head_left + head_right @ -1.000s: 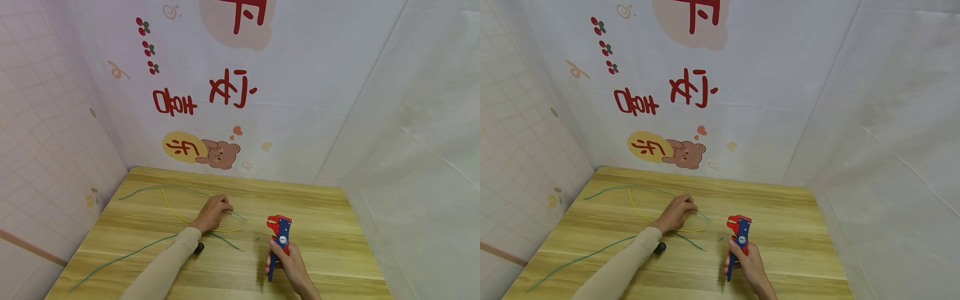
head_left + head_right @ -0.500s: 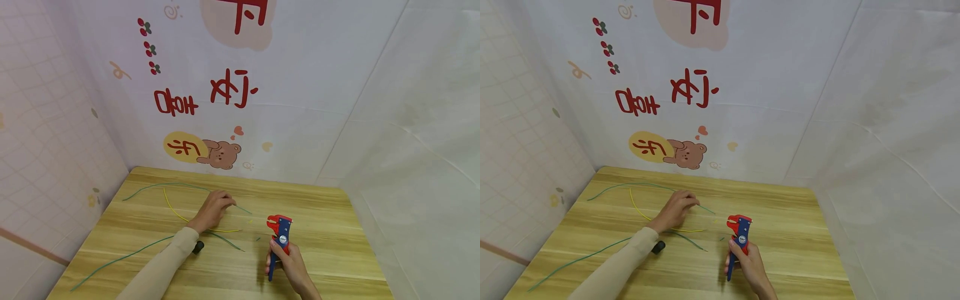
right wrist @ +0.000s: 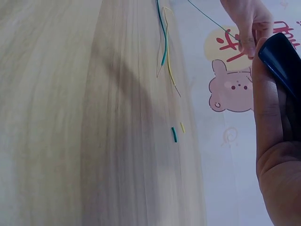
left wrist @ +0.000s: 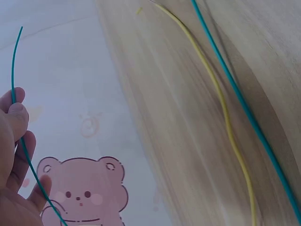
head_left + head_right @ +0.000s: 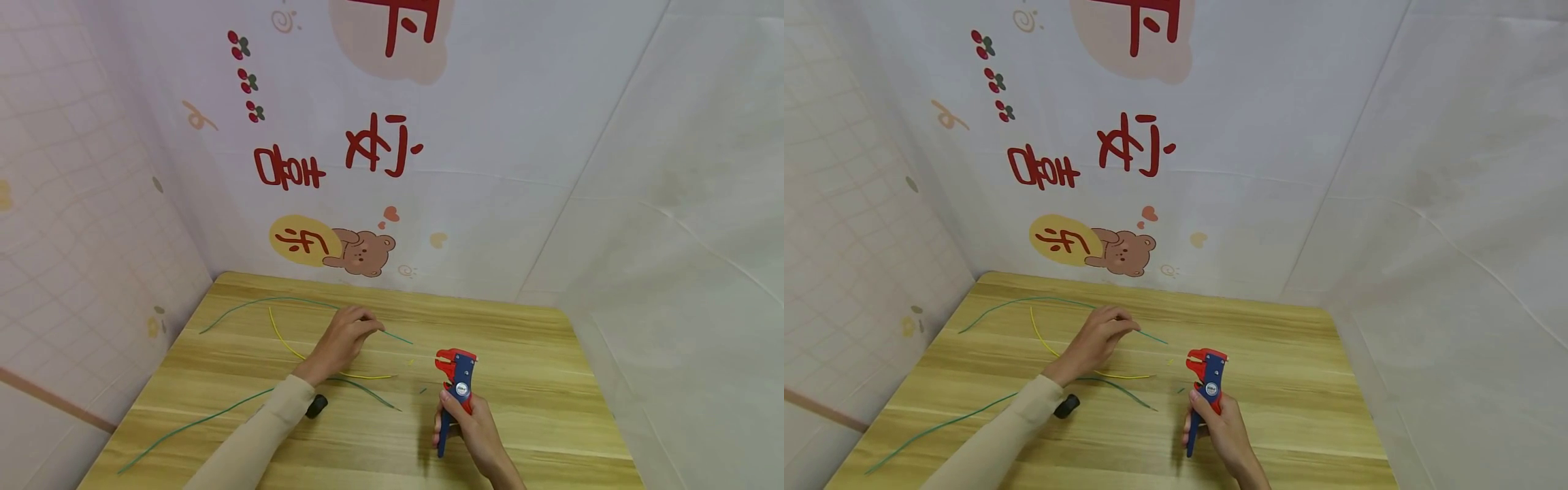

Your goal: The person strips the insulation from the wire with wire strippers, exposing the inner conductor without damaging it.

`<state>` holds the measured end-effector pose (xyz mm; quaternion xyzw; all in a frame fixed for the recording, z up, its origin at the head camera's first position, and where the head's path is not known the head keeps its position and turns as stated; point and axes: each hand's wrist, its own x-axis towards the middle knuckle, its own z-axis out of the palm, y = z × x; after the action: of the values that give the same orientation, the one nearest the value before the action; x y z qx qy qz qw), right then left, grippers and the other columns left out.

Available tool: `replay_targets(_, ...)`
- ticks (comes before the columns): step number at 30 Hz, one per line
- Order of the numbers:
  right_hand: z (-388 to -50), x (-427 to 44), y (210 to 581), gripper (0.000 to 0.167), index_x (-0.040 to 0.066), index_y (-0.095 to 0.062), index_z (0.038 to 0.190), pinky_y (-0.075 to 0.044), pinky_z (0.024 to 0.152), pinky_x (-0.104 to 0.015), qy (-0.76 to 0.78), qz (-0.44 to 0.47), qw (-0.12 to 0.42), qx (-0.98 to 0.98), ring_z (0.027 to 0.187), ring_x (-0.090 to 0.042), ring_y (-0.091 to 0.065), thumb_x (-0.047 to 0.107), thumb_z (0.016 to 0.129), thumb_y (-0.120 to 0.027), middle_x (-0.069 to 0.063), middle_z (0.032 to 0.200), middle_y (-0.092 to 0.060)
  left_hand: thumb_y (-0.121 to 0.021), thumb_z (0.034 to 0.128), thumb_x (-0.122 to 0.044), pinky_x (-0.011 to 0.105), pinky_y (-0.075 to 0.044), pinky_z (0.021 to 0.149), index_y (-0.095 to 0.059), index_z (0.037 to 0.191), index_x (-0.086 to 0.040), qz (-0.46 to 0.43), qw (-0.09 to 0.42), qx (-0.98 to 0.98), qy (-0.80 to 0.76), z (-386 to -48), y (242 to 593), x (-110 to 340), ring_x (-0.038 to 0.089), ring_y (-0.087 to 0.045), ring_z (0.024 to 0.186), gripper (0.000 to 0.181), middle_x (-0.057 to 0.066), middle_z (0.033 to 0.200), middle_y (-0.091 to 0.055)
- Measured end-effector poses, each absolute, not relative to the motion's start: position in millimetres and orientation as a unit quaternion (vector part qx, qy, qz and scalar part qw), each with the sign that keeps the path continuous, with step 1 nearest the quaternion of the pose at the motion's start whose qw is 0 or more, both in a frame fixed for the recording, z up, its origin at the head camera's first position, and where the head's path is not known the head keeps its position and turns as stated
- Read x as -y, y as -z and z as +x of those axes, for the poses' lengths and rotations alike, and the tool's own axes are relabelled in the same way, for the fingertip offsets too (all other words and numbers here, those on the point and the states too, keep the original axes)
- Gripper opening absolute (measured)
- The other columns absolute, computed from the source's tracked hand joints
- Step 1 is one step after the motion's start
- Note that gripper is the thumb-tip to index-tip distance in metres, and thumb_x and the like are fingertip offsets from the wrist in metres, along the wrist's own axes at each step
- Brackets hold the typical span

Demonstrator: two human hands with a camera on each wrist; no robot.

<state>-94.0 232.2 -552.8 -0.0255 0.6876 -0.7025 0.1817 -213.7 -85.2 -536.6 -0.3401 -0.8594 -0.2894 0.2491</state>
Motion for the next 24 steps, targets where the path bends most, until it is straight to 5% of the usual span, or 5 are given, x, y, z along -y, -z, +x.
replay_targets(24, -96.3, -225.3, 546.4, 0.036, 0.003, -0.066, 0.105, -0.071, 0.073, -0.045, 0.704, -0.053, 0.186, -0.684, 0.071, -0.020, -0.081, 0.034, 0.121, -0.056, -0.003, 0.081, -0.075, -0.080, 0.0989, 0.004, 0.041, -0.056, 0.093, -0.086, 0.111, -0.010, -0.376, 0.282, 0.798, 0.378, -187.9, 518.4, 82.0, 0.019, -0.068, 0.103, 0.020, 0.002, 0.108, -0.075)
